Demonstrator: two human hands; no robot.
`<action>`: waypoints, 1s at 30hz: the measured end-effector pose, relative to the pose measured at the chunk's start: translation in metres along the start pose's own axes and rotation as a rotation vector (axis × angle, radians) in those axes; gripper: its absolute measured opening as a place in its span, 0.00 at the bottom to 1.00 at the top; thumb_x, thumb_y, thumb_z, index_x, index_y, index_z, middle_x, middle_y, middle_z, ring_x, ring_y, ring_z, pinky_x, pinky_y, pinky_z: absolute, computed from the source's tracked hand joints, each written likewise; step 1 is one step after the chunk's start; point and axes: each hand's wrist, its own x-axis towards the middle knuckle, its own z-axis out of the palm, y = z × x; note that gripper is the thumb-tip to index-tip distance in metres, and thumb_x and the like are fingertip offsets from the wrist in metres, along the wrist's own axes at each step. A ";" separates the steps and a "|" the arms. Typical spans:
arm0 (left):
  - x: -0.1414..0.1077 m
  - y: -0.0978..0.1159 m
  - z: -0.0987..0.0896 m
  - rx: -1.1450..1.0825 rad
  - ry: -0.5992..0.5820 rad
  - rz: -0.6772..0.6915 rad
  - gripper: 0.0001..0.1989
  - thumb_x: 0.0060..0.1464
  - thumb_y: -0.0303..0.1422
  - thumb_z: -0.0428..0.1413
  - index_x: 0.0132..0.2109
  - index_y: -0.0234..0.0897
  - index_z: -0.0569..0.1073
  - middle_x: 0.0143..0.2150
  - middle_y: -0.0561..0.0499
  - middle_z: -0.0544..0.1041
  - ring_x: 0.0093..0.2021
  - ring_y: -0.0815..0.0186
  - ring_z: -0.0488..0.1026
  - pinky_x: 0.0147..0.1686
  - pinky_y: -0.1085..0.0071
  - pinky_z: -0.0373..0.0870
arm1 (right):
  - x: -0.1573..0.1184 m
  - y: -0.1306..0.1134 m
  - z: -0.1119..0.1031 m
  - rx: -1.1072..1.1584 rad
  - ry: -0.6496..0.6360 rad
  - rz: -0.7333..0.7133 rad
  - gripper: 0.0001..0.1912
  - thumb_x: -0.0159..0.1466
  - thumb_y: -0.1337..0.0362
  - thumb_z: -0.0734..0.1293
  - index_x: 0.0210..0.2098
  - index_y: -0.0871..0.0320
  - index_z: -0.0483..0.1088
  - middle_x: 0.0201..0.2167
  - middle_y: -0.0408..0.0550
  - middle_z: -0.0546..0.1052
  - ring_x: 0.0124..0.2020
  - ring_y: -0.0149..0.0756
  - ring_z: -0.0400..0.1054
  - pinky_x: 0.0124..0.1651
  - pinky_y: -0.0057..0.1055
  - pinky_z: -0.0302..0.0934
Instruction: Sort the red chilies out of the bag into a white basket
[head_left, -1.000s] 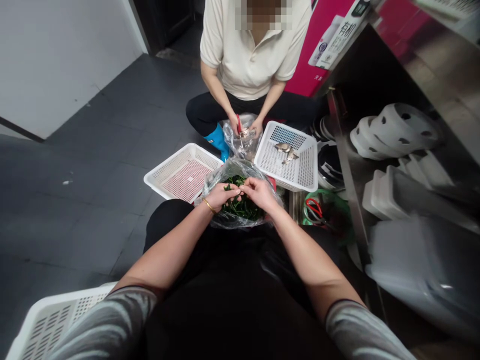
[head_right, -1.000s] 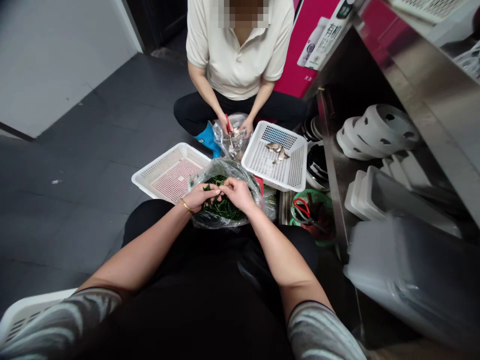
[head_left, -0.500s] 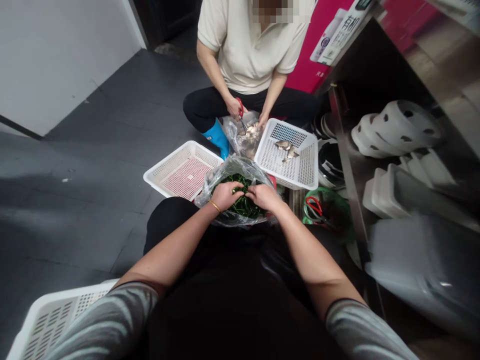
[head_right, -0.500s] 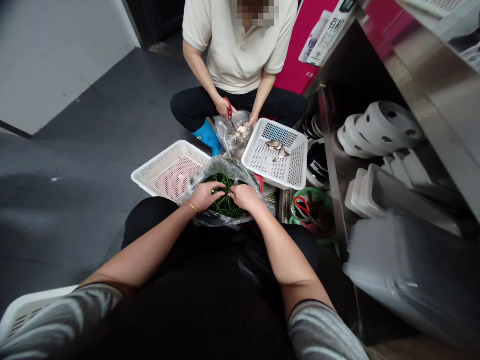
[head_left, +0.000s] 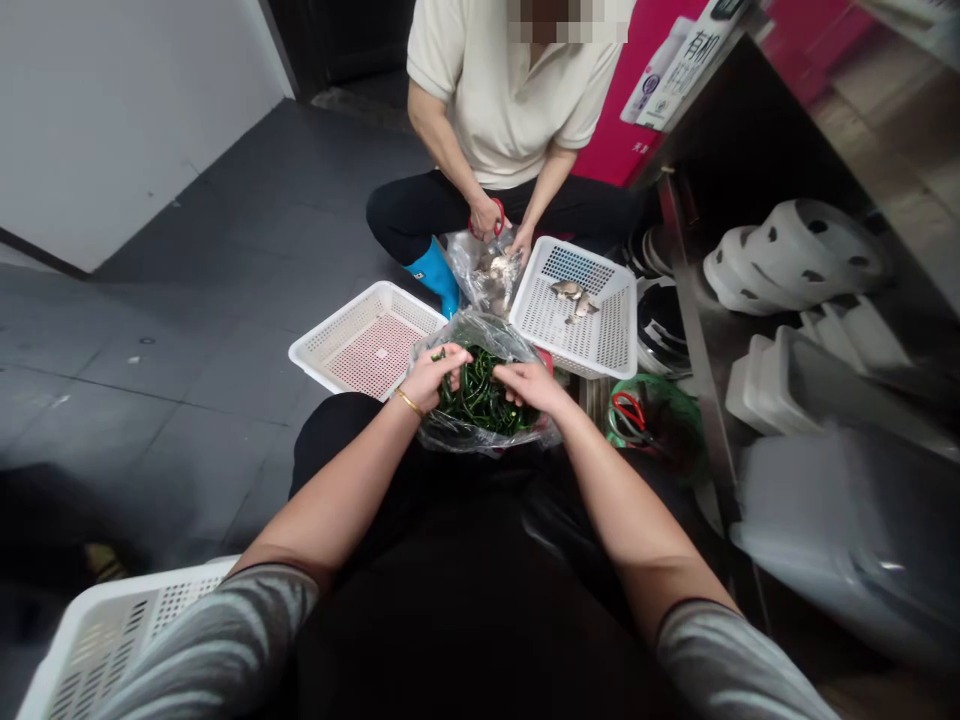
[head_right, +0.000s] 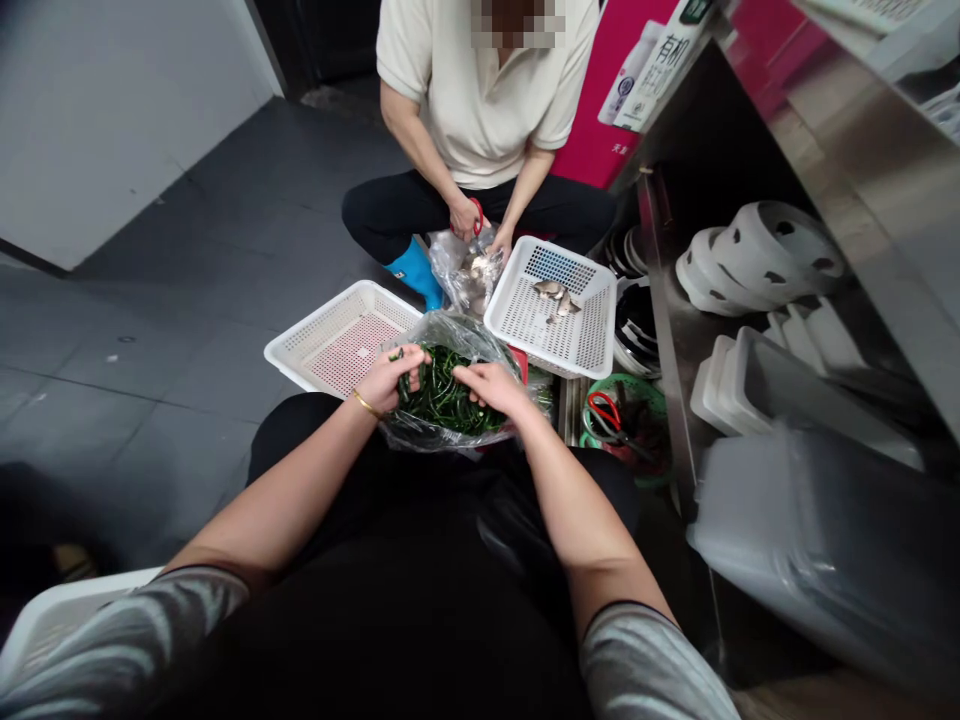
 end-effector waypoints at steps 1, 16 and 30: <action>0.001 0.001 -0.002 -0.093 -0.009 -0.018 0.17 0.41 0.42 0.65 0.28 0.34 0.69 0.17 0.58 0.61 0.17 0.76 0.57 0.17 0.78 0.52 | 0.002 0.000 0.007 -0.185 0.066 0.019 0.22 0.61 0.44 0.64 0.30 0.58 0.72 0.22 0.47 0.75 0.24 0.33 0.69 0.26 0.26 0.58; -0.003 -0.007 0.009 0.387 -0.046 0.001 0.13 0.37 0.35 0.67 0.29 0.32 0.75 0.21 0.56 0.69 0.21 0.75 0.60 0.22 0.75 0.56 | 0.007 -0.003 0.000 0.560 0.191 0.006 0.19 0.52 0.49 0.71 0.27 0.57 0.64 0.15 0.38 0.69 0.15 0.27 0.62 0.19 0.24 0.57; 0.002 -0.008 0.001 0.241 0.197 -0.036 0.13 0.39 0.36 0.65 0.28 0.34 0.71 0.15 0.59 0.63 0.15 0.77 0.55 0.16 0.77 0.51 | 0.006 0.003 -0.001 0.045 0.343 -0.010 0.07 0.59 0.62 0.66 0.27 0.57 0.67 0.21 0.42 0.74 0.24 0.33 0.71 0.30 0.28 0.64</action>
